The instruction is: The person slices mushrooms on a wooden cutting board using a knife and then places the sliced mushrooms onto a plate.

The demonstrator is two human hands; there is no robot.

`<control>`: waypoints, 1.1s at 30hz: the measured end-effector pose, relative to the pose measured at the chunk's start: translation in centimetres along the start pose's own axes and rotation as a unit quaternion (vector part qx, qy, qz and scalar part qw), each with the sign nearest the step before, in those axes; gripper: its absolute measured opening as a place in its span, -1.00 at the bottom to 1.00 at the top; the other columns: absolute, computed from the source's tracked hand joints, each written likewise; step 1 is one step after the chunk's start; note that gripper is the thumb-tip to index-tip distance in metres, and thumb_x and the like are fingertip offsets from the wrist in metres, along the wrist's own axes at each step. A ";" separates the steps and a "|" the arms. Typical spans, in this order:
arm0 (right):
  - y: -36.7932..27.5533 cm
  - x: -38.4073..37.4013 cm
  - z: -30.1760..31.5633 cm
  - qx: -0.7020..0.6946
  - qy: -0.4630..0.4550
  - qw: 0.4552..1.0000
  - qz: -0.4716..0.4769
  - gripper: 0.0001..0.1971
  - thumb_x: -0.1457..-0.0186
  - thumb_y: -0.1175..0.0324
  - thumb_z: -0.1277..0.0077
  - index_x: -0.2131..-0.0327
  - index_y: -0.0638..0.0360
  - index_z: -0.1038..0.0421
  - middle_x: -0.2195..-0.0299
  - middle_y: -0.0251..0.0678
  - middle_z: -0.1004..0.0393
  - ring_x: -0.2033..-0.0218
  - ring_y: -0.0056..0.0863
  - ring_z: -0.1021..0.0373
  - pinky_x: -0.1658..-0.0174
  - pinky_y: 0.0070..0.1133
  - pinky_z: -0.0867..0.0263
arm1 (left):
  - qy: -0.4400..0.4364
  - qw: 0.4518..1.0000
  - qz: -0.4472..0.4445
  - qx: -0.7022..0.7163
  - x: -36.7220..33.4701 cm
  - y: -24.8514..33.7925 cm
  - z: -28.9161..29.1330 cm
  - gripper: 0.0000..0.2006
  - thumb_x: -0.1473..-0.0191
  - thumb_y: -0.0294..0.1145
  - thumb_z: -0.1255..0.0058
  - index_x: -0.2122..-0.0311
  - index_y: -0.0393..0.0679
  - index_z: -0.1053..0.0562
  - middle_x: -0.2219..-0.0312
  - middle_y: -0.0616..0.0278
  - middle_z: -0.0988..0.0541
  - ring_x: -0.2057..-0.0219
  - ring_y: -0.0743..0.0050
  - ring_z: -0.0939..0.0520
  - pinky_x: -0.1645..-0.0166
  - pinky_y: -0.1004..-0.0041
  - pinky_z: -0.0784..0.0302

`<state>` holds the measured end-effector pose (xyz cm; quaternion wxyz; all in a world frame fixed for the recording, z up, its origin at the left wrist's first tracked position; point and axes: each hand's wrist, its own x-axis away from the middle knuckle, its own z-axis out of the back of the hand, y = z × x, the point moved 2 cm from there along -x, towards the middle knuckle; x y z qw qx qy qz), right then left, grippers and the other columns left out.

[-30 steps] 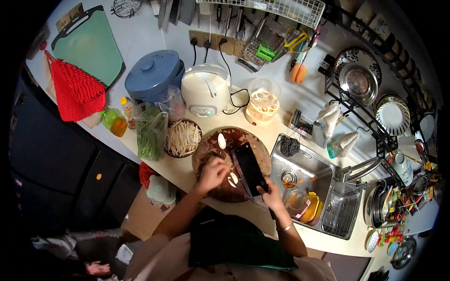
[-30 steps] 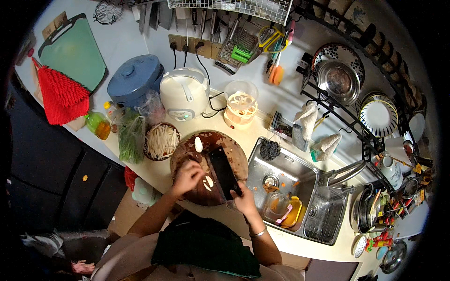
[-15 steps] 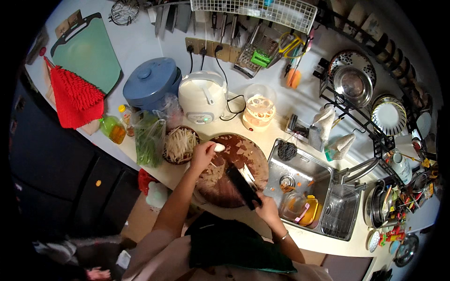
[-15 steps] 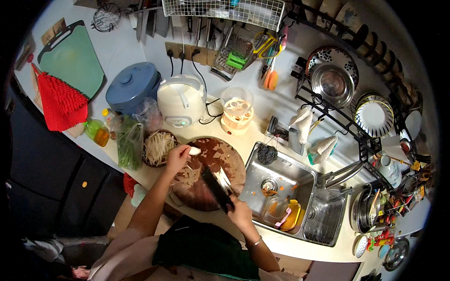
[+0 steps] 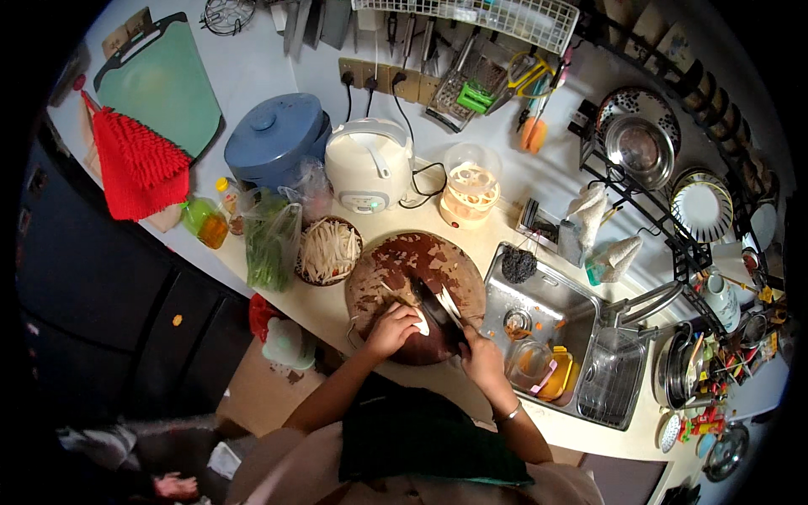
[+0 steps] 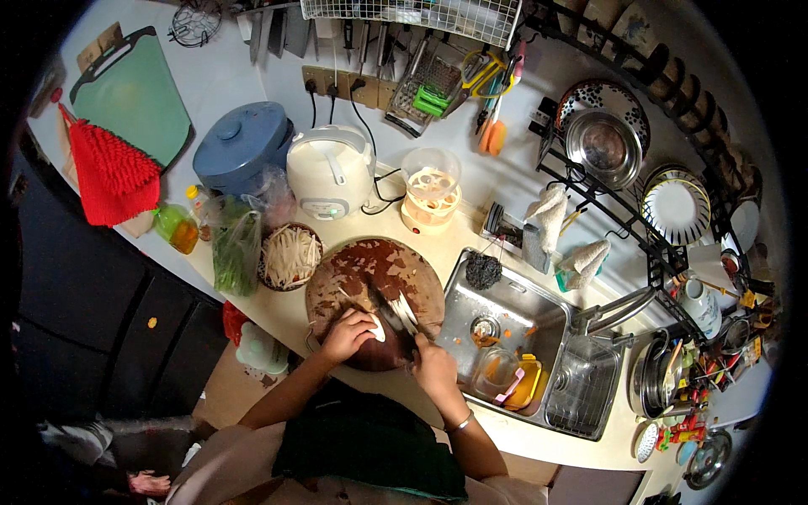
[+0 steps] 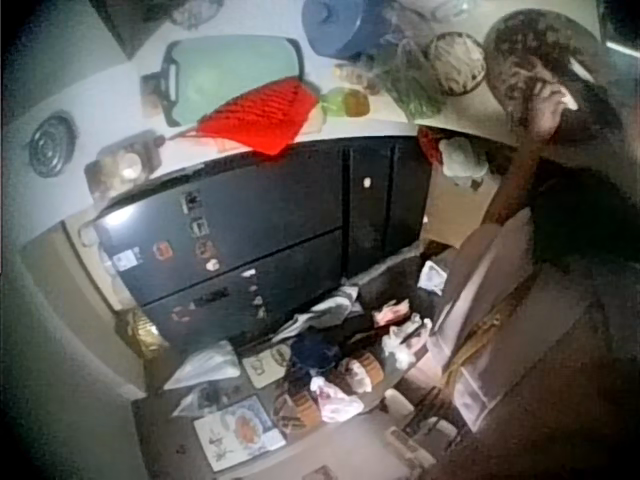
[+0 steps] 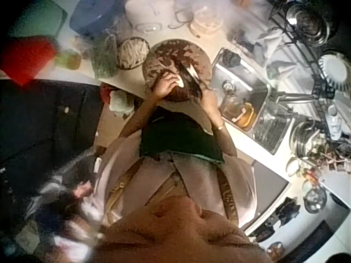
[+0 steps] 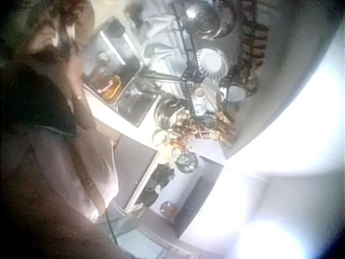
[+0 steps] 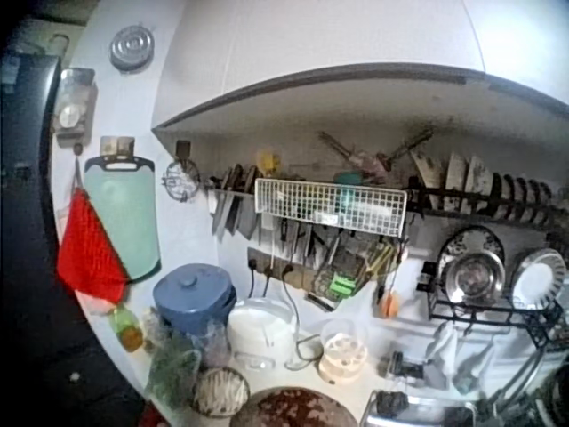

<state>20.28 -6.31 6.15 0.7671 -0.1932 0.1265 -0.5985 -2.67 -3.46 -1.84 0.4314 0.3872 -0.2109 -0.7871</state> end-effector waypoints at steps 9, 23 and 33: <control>-2.3 1.0 0.4 0.069 -0.067 0.995 -0.026 -0.73 -0.04 0.38 0.01 0.15 0.09 -0.28 0.47 0.01 -0.54 0.42 0.04 -0.51 0.36 -0.13 -0.41 | 0.004 1.000 -0.009 -0.007 0.0 -0.5 0.3 -0.86 0.02 -0.40 -0.19 0.33 -0.19 -0.58 0.30 0.20 -0.59 0.25 0.11 -0.53 0.12 0.27 -0.47; -4.1 0.1 0.4 0.071 -0.099 0.992 -0.030 -0.65 0.00 0.44 0.00 0.09 0.10 -0.27 0.40 0.07 -0.55 0.34 0.05 -0.52 0.30 -0.14 -0.42 | 0.007 1.000 0.017 0.015 -0.3 -0.5 0.5 -0.90 -0.01 -0.41 -0.12 0.34 -0.15 -0.57 0.30 0.21 -0.55 0.21 0.15 -0.53 0.10 0.28 -0.47; -4.6 -0.5 0.4 0.062 -0.084 0.994 -0.014 -0.64 0.01 0.41 -0.02 0.07 0.09 -0.28 0.34 0.04 -0.56 0.30 0.02 -0.52 0.27 -0.16 -0.43 | 0.040 0.997 0.054 0.041 0.8 -1.3 0.1 -0.91 -0.07 -0.47 -0.08 0.34 -0.21 -0.58 0.30 0.13 -0.56 0.26 0.14 -0.60 0.14 0.32 -0.52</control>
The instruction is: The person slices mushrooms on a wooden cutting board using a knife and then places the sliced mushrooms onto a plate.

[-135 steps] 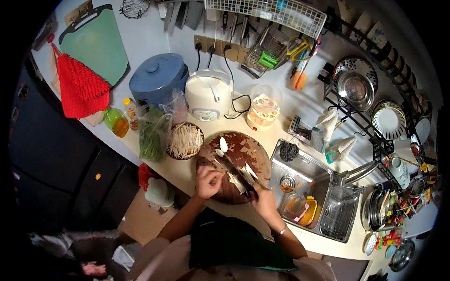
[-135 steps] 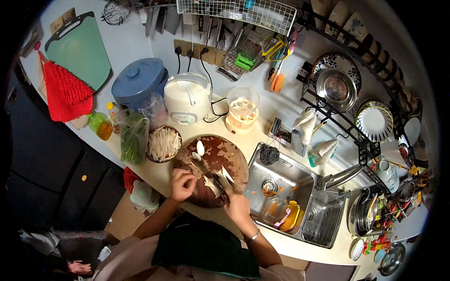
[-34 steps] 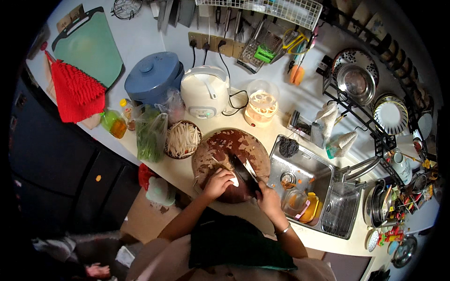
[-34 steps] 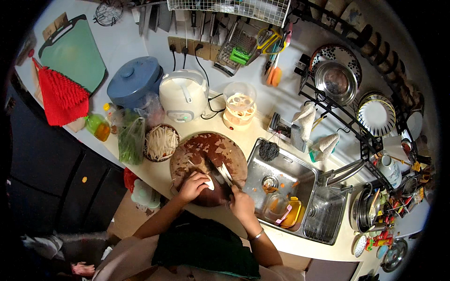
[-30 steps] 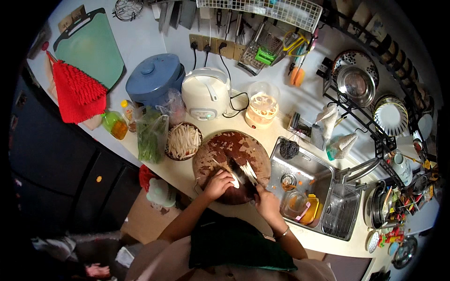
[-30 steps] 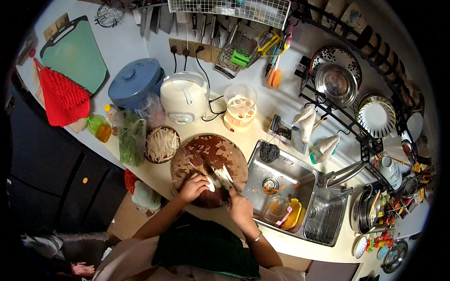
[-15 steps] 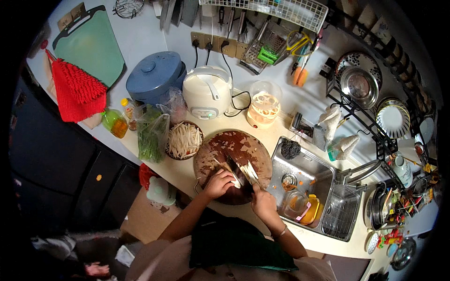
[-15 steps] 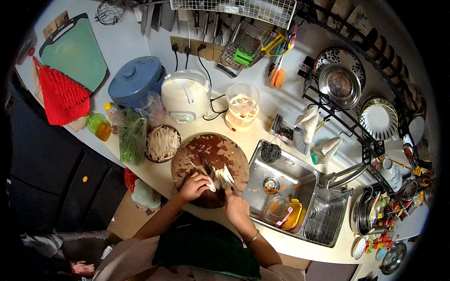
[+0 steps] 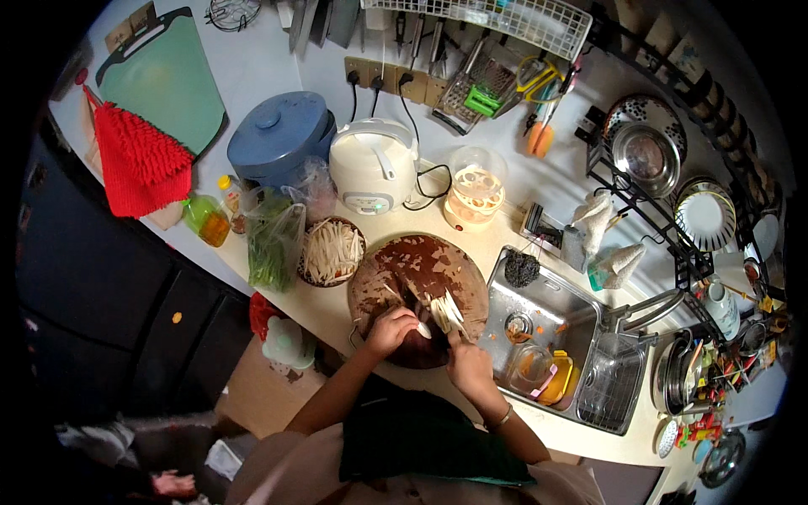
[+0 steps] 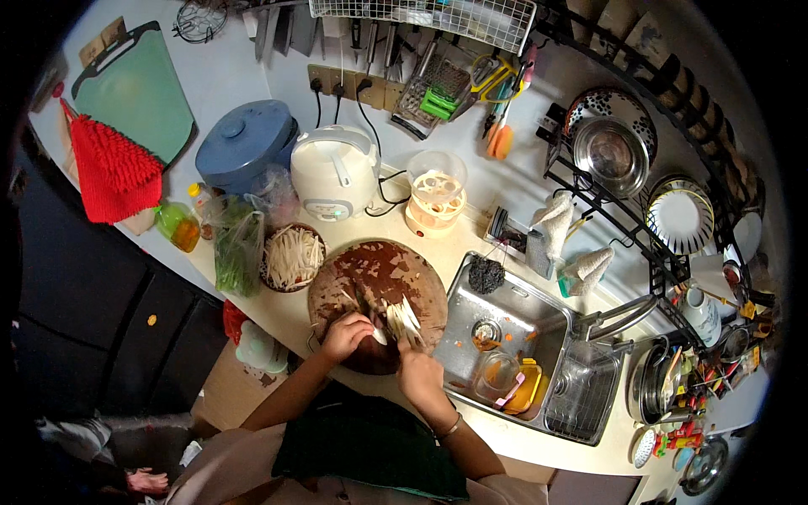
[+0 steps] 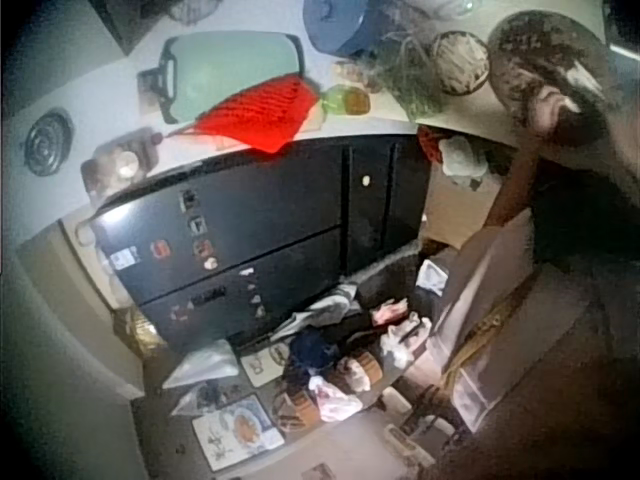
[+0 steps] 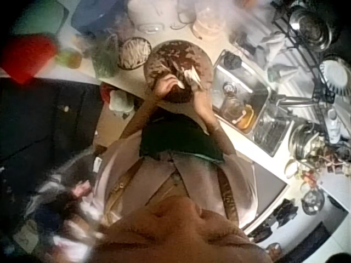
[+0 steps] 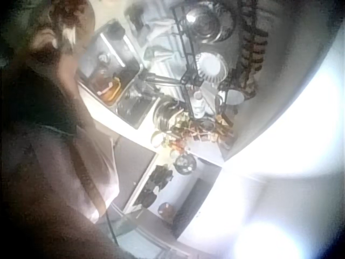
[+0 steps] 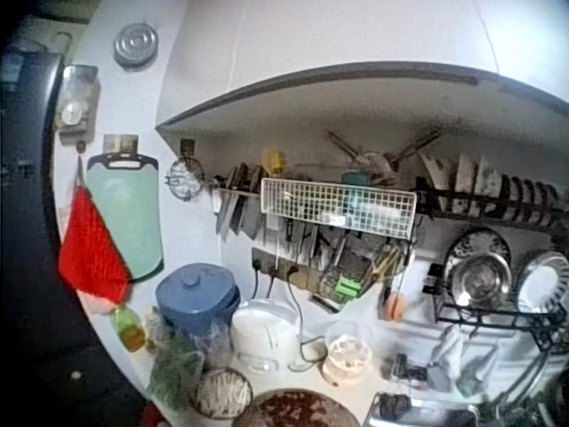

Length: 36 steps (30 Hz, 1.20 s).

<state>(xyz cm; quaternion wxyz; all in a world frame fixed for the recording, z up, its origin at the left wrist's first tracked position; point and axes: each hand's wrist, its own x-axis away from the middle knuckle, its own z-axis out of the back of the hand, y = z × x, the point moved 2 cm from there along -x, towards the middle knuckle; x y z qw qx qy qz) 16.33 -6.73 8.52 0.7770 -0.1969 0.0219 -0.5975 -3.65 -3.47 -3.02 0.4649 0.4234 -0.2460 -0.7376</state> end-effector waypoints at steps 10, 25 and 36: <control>0.7 -1.3 -1.4 -0.012 0.045 0.998 0.037 -0.69 -0.07 0.34 -0.01 0.10 0.10 -0.28 0.48 0.04 -0.52 0.43 0.08 -0.49 0.38 -0.13 -0.40 | 0.020 1.000 -0.015 -0.010 0.2 0.1 0.0 -0.92 -0.07 -0.47 -0.08 0.36 -0.23 -0.56 0.33 0.12 -0.55 0.28 0.12 -0.59 0.16 0.30 -0.52; 2.8 0.1 -1.1 -0.070 0.133 0.983 0.110 -0.76 0.07 0.40 -0.10 0.24 0.01 -0.46 0.31 -0.15 -0.53 0.39 -0.05 -0.49 0.37 -0.21 -0.41 | 0.255 0.958 -0.061 -0.115 -2.5 5.0 7.1 -0.85 0.12 -0.56 -0.22 0.40 -0.15 -0.50 0.48 0.25 -0.43 0.40 0.29 -0.45 0.29 0.41 -0.36; 4.4 3.6 -1.1 0.128 0.249 0.926 0.255 -0.75 0.16 0.37 -0.06 0.29 -0.03 -0.52 0.33 -0.49 -0.47 0.49 -0.54 -0.43 0.48 -0.57 -0.34 | -0.074 0.972 0.053 -0.218 -5.2 3.9 2.2 -0.40 0.22 0.00 -0.37 0.11 -0.09 -0.39 0.19 0.14 -0.31 0.09 0.06 -0.32 0.02 0.18 -0.21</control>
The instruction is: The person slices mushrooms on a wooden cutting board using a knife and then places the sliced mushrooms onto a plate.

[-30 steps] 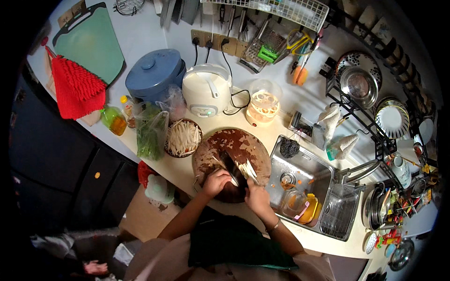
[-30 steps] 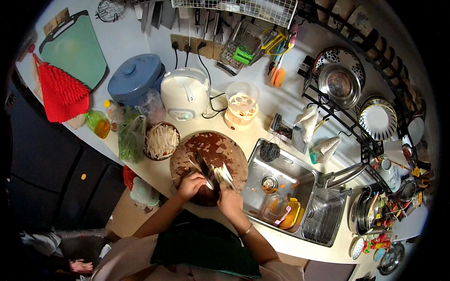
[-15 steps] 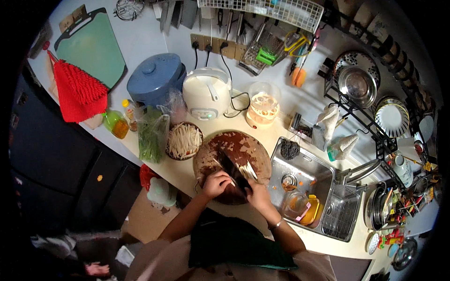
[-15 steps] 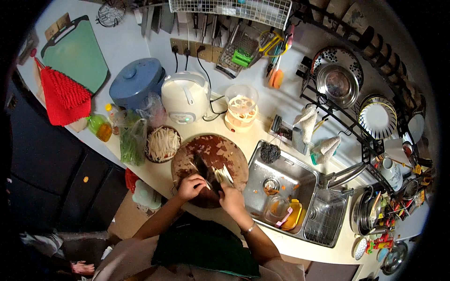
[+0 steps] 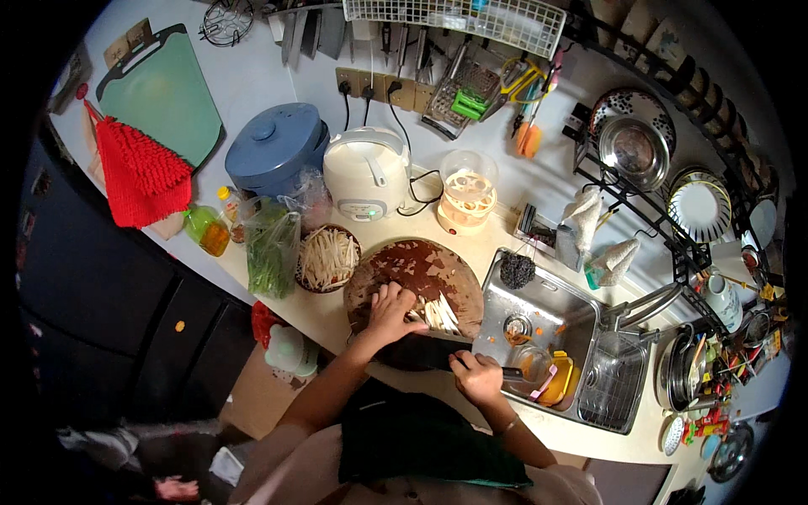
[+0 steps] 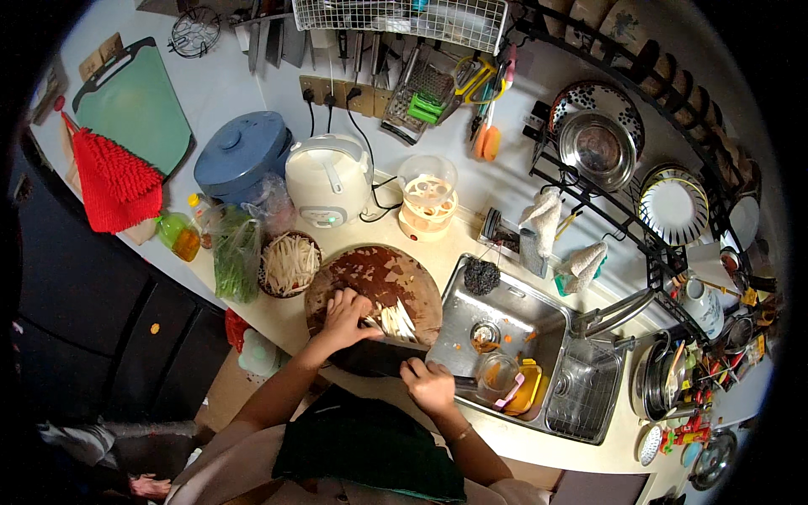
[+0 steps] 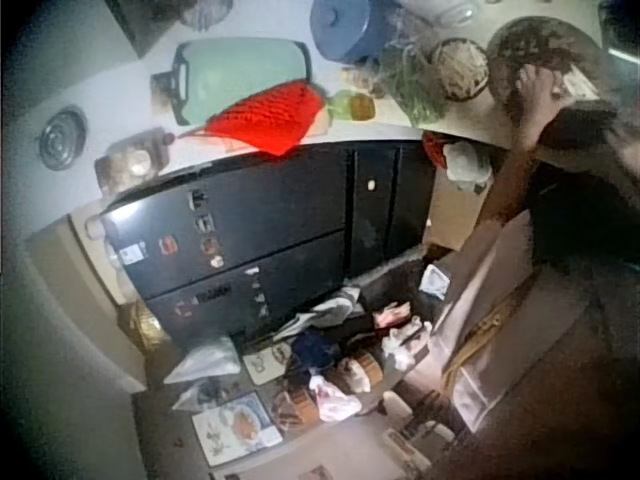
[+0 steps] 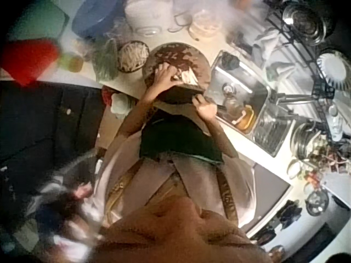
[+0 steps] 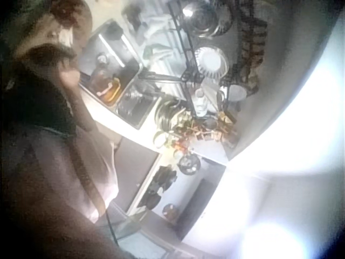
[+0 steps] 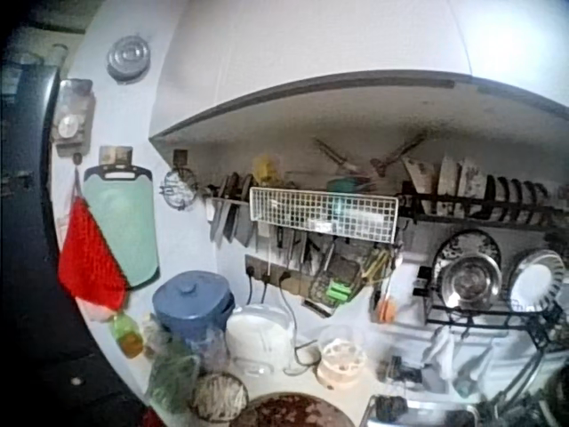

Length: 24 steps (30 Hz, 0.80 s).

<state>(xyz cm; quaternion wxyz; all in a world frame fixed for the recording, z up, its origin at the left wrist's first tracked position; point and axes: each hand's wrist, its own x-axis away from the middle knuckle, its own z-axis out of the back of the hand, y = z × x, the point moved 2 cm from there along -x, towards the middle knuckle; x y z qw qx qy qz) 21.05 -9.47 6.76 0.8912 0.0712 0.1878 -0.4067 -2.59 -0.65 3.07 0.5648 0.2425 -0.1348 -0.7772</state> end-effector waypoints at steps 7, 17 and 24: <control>6.9 5.1 0.0 -0.497 -0.057 0.758 -0.418 -0.88 -0.01 0.60 -0.16 0.37 0.16 -0.49 0.57 -0.45 -0.45 0.69 -0.61 -0.34 0.64 -0.63 -0.21 | 0.072 0.986 0.042 0.145 -0.3 -2.4 -4.0 -0.33 -0.12 -0.07 -0.12 -0.23 -0.20 -0.22 -0.21 -0.07 -0.19 -0.23 -0.10 -0.19 -0.25 0.07 -0.16; 5.2 4.3 -8.4 -0.598 -0.147 0.605 -0.505 -0.85 -0.16 0.42 -0.11 0.20 0.10 -0.40 0.54 -0.50 -0.40 0.74 -0.68 -0.24 0.67 -0.67 -0.14 | 0.081 0.988 0.124 0.054 1.9 6.5 -7.0 0.04 0.08 0.29 -0.14 -0.36 -0.14 -0.01 -0.34 -0.30 0.22 -0.35 -0.42 0.32 -0.20 -0.49 0.43; -0.7 -1.9 -10.9 -0.619 -0.121 0.676 -0.381 -0.85 -0.20 0.46 -0.04 0.16 0.11 -0.36 0.58 -0.47 -0.37 0.77 -0.66 -0.21 0.71 -0.64 -0.13 | 0.211 0.965 0.136 0.071 1.3 2.6 -6.3 -0.47 -0.22 -0.18 0.10 -0.23 -0.22 -0.26 -0.27 -0.18 -0.11 -0.32 -0.33 0.01 -0.33 -0.05 0.06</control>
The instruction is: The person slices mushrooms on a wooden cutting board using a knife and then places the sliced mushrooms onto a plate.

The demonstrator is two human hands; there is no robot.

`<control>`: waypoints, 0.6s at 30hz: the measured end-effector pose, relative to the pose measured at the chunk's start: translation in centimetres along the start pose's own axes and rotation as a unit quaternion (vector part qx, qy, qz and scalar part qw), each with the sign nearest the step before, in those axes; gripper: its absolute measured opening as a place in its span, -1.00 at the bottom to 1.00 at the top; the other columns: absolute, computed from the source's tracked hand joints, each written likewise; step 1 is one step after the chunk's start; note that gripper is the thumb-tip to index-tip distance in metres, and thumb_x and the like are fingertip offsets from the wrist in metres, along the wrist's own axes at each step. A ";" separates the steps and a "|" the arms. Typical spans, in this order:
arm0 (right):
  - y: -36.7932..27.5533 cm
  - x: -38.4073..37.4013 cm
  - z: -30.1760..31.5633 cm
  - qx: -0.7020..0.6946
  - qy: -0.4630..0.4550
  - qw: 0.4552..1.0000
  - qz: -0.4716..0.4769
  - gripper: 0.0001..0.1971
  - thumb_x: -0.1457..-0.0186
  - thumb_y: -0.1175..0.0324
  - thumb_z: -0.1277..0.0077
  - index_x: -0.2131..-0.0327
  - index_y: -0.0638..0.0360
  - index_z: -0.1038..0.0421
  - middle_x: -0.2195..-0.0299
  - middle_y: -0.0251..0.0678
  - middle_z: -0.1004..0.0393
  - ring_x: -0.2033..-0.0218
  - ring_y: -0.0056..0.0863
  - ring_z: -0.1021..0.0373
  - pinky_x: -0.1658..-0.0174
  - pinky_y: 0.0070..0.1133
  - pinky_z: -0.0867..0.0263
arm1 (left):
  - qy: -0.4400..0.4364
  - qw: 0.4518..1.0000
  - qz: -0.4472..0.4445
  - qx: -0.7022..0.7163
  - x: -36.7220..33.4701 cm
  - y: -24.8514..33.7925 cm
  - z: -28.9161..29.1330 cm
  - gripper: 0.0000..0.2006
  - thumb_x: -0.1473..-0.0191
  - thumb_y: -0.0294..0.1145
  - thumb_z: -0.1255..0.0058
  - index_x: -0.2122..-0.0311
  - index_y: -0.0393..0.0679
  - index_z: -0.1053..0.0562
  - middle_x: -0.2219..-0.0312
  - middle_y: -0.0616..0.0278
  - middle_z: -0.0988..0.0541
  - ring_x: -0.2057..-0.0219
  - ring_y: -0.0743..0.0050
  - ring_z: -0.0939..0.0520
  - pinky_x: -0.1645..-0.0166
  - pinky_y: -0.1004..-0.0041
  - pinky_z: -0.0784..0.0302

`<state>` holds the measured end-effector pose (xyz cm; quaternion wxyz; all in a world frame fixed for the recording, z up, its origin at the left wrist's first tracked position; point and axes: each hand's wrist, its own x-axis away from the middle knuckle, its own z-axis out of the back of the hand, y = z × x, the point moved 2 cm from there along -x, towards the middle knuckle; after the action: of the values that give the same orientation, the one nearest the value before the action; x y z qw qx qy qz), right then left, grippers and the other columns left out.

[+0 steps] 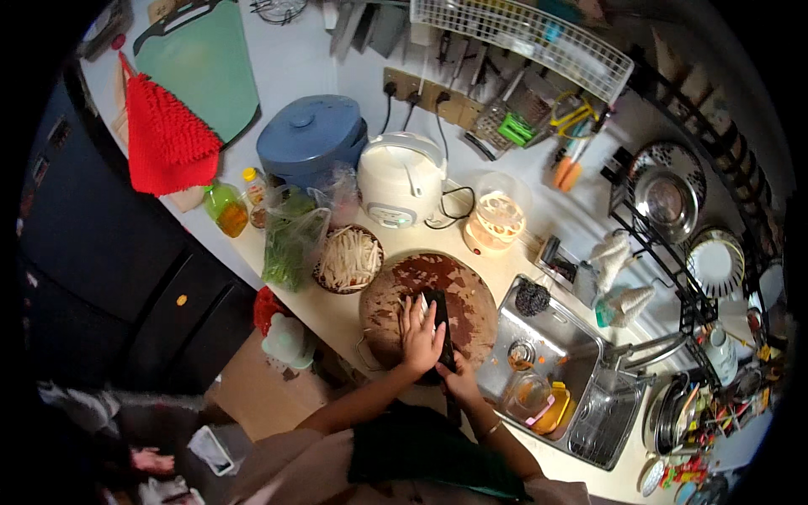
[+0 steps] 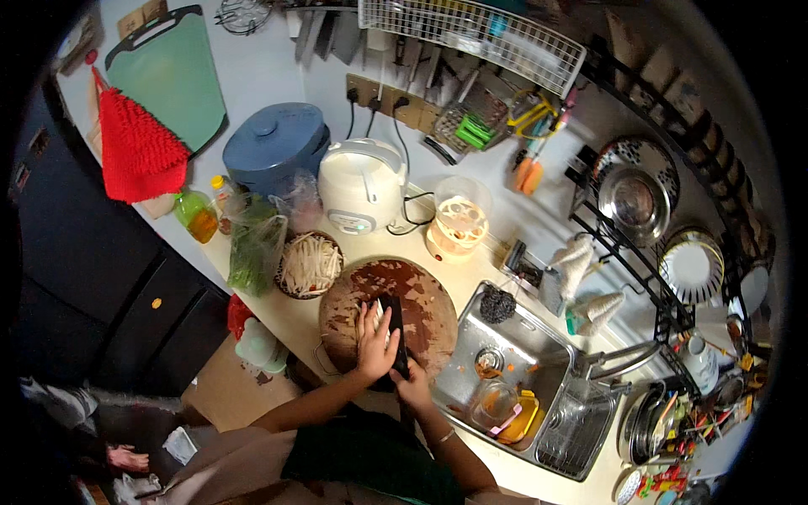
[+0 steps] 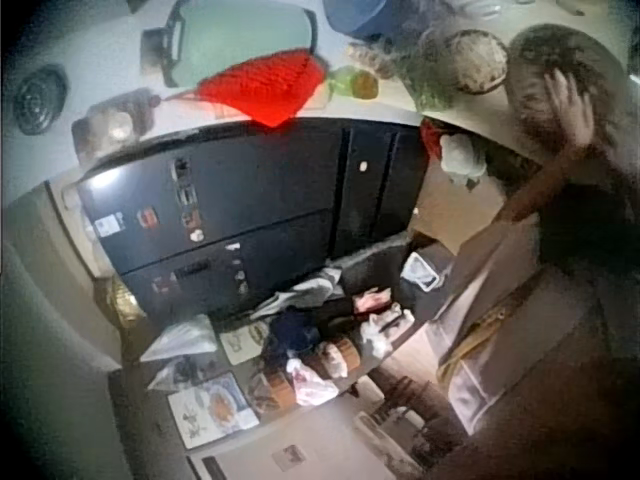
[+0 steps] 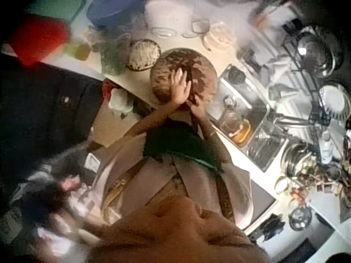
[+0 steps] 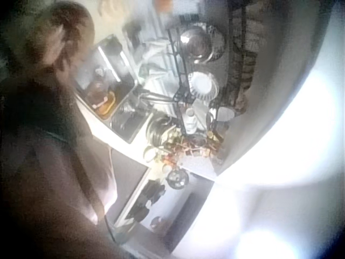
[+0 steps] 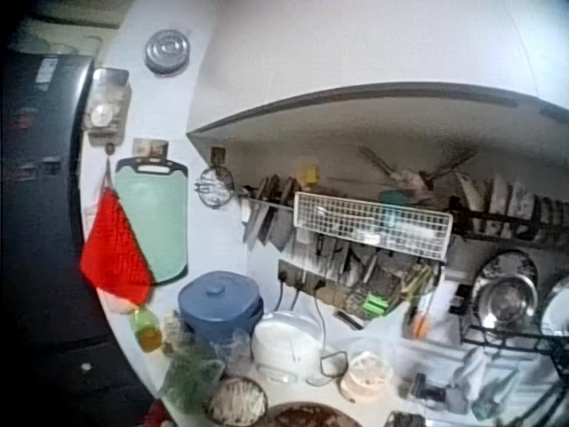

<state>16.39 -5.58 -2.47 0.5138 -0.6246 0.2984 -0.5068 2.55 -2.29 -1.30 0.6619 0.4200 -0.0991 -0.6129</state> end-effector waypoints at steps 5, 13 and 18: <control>-6.7 -5.7 -5.4 -0.060 -0.075 0.995 -0.006 -0.85 -0.23 0.51 0.03 0.13 0.14 -0.34 0.57 -0.42 -0.37 0.77 -0.65 -0.21 0.72 -0.65 -0.12 | 0.088 0.993 -0.034 -0.077 -6.8 -4.1 5.5 -0.53 -0.20 -0.40 0.13 -0.22 -0.23 -0.27 -0.23 -0.17 -0.17 -0.28 -0.33 -0.08 -0.31 -0.07 -0.01; -10.9 -12.4 -10.1 -0.105 -0.105 0.989 -0.027 -0.92 -0.22 0.52 0.04 0.21 0.20 -0.36 0.49 -0.42 -0.39 0.75 -0.66 -0.20 0.69 -0.61 -0.16 | 0.055 0.986 -0.052 -0.152 -14.4 -14.0 9.1 -0.58 -0.26 -0.35 0.16 -0.21 -0.12 -0.33 -0.23 -0.03 -0.24 -0.31 -0.17 -0.10 -0.30 -0.01 -0.12; -8.6 -9.9 -5.1 -0.112 -0.062 0.989 -0.075 -0.82 -0.18 0.53 -0.02 0.13 0.15 -0.38 0.47 -0.43 -0.40 0.74 -0.63 -0.22 0.68 -0.62 -0.16 | -0.008 0.971 -0.038 -0.234 -14.1 -17.9 7.9 -0.58 -0.22 -0.34 0.09 -0.18 -0.10 -0.37 -0.21 0.10 -0.30 -0.30 -0.07 -0.14 -0.34 -0.02 -0.04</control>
<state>7.27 4.06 2.18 0.4188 -0.7292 0.2734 -0.4670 -18.82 8.71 -3.08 0.7174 0.2521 0.0580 -0.6468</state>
